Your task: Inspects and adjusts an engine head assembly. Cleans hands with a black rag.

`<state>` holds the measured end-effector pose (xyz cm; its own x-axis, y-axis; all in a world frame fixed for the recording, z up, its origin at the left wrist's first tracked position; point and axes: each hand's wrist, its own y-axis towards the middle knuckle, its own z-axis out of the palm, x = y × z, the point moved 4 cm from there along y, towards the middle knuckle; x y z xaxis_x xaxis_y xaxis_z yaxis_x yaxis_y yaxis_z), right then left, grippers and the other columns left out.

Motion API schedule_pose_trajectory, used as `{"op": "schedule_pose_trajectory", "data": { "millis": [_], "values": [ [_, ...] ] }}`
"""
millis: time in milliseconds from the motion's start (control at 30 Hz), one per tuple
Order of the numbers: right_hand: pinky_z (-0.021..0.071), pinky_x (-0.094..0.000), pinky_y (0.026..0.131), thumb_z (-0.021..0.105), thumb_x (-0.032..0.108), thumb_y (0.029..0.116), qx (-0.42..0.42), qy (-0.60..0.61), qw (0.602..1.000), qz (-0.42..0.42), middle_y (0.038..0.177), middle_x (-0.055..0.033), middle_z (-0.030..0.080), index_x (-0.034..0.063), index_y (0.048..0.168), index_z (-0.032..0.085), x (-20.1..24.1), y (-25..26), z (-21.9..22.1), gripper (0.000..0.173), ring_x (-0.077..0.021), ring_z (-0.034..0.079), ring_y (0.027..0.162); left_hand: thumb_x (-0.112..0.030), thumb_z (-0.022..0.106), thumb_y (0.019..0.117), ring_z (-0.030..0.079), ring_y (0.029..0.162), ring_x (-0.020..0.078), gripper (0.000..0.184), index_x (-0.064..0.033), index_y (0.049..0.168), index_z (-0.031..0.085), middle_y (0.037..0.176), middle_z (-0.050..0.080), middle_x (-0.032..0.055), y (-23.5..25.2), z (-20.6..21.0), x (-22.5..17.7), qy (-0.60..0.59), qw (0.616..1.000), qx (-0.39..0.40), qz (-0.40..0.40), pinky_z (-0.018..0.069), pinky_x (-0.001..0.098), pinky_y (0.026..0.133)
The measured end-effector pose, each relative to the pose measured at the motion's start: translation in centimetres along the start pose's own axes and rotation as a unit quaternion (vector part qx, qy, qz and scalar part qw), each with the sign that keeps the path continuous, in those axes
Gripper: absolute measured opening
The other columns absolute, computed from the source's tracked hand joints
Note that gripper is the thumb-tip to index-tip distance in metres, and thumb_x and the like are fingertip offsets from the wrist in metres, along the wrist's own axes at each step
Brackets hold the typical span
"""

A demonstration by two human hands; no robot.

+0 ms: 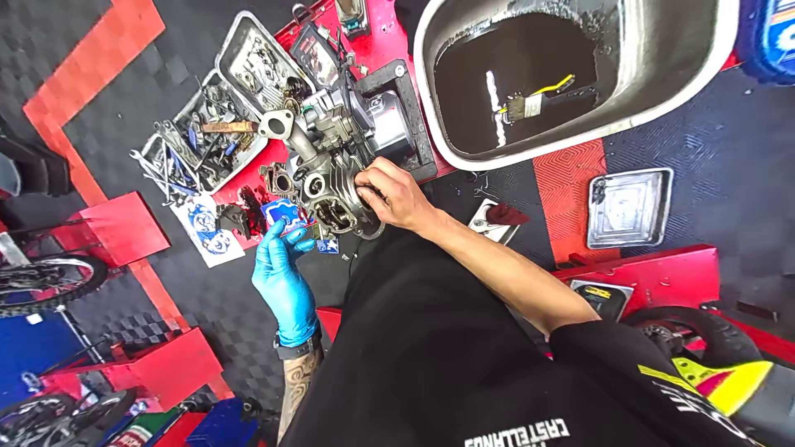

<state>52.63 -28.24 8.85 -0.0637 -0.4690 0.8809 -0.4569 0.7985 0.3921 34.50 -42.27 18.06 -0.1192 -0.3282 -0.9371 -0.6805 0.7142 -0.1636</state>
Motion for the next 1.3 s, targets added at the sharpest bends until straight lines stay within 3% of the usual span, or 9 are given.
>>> {"op": "schedule_pose_trajectory", "data": {
  "millis": [167, 333, 500, 567, 667, 833, 1033, 1233, 1300],
  "values": [
    [0.0587, -0.0344, 0.082, 0.064, 0.009, 0.0967, 0.0, -0.016, 1.0, -0.007, 0.095, -0.0118, 0.067, 0.0001, 0.101, 0.073, 0.24, 0.05, 0.01, 0.014, -0.0218, 0.067, 0.092, -0.01, 0.035, 0.1122, 0.075, 0.08, 0.019, 0.035, 0.0092, 0.132, 0.056, 0.1, 0.076, 0.0103, 0.0, 0.39, -0.12, 0.001, 1.0, 0.005, 0.004, 0.0639, 0.0346, 0.078],
    [0.0578, -0.0348, 0.081, 0.062, 0.011, 0.0978, -0.007, -0.036, 0.999, -0.007, 0.089, -0.0114, 0.066, 0.0005, 0.09, 0.072, 0.53, 0.42, 0.09, 0.016, -0.0232, 0.067, 0.09, -0.009, 0.034, 0.112, 0.075, 0.081, 0.0197, 0.034, 0.0095, 0.131, 0.055, 0.1, 0.075, 0.011, 0.07, 0.83, -0.33, -0.012, 1.0, 0.008, 0.0, 0.0639, 0.0352, 0.078],
    [0.0581, -0.0298, 0.073, 0.068, 0.011, 0.093, -0.009, 0.034, 0.999, 0.02, 0.098, -0.0123, 0.066, -0.0012, 0.107, 0.072, -0.02, -0.19, -0.42, 0.019, -0.0169, 0.065, 0.084, -0.01, 0.033, 0.1123, 0.074, 0.081, 0.0182, 0.035, 0.009, 0.132, 0.055, 0.1, 0.075, 0.0095, 0.17, 0.84, -0.63, -0.01, 1.0, 0.009, 0.011, 0.0639, 0.0344, 0.077],
    [0.059, -0.0325, 0.078, 0.065, 0.008, 0.0929, -0.001, 0.039, 0.999, 0.009, 0.101, -0.0128, 0.067, -0.0008, 0.109, 0.072, -0.21, -0.33, -0.21, 0.019, -0.0187, 0.066, 0.089, -0.011, 0.034, 0.1124, 0.074, 0.081, 0.0183, 0.035, 0.0088, 0.132, 0.055, 0.101, 0.075, 0.0098, 0.15, 0.55, -0.65, -0.007, 1.0, 0.004, 0.011, 0.0638, 0.0345, 0.078],
    [0.0589, -0.0346, 0.083, 0.063, 0.007, 0.0949, -0.001, 0.013, 1.0, -0.003, 0.098, -0.0125, 0.067, -0.0004, 0.104, 0.072, 0.09, -0.18, -0.05, 0.015, -0.0214, 0.067, 0.093, -0.011, 0.034, 0.1125, 0.074, 0.081, 0.0191, 0.036, 0.0088, 0.132, 0.056, 0.101, 0.075, 0.0107, -0.06, 0.4, -0.31, -0.001, 1.0, 0.001, 0.009, 0.064, 0.035, 0.077],
    [0.0573, -0.0341, 0.083, 0.061, 0.009, 0.0964, -0.007, -0.037, 0.999, -0.026, 0.089, -0.0121, 0.065, 0.0, 0.091, 0.072, 0.37, 0.39, 0.24, 0.015, -0.0239, 0.066, 0.092, -0.011, 0.035, 0.1123, 0.075, 0.083, 0.0196, 0.035, 0.0087, 0.133, 0.055, 0.101, 0.075, 0.0108, -0.2, 0.92, -0.2, -0.002, 1.0, 0.013, 0.007, 0.0639, 0.0354, 0.078],
    [0.0589, -0.032, 0.079, 0.066, 0.009, 0.093, 0.005, 0.036, 0.999, 0.004, 0.101, -0.0136, 0.066, -0.0014, 0.108, 0.071, -0.07, -0.24, -0.12, 0.019, -0.0196, 0.066, 0.089, -0.012, 0.033, 0.1128, 0.075, 0.082, 0.0203, 0.036, 0.0088, 0.133, 0.055, 0.1, 0.075, 0.0111, -0.1, 0.79, -0.32, -0.002, 1.0, 0.008, 0.011, 0.0641, 0.0362, 0.079],
    [0.0577, -0.0331, 0.081, 0.063, 0.009, 0.0963, -0.016, -0.026, 0.999, -0.013, 0.09, -0.0119, 0.065, -0.0005, 0.094, 0.072, 0.55, 0.36, 0.08, 0.013, -0.0222, 0.066, 0.089, -0.011, 0.034, 0.1124, 0.075, 0.082, 0.0199, 0.035, 0.009, 0.132, 0.056, 0.101, 0.076, 0.0109, -0.37, 0.87, -0.14, -0.003, 1.0, 0.01, 0.013, 0.0638, 0.0353, 0.078],
    [0.0578, -0.0324, 0.079, 0.064, 0.01, 0.0959, -0.017, -0.016, 1.0, -0.01, 0.091, -0.0123, 0.065, -0.001, 0.096, 0.072, 0.49, 0.21, 0.0, 0.013, -0.0211, 0.066, 0.087, -0.011, 0.034, 0.1123, 0.075, 0.083, 0.02, 0.035, 0.0094, 0.132, 0.055, 0.101, 0.075, 0.0111, -0.52, 0.84, -0.11, -0.011, 1.0, 0.015, 0.016, 0.0638, 0.0354, 0.078]
  ]
}}
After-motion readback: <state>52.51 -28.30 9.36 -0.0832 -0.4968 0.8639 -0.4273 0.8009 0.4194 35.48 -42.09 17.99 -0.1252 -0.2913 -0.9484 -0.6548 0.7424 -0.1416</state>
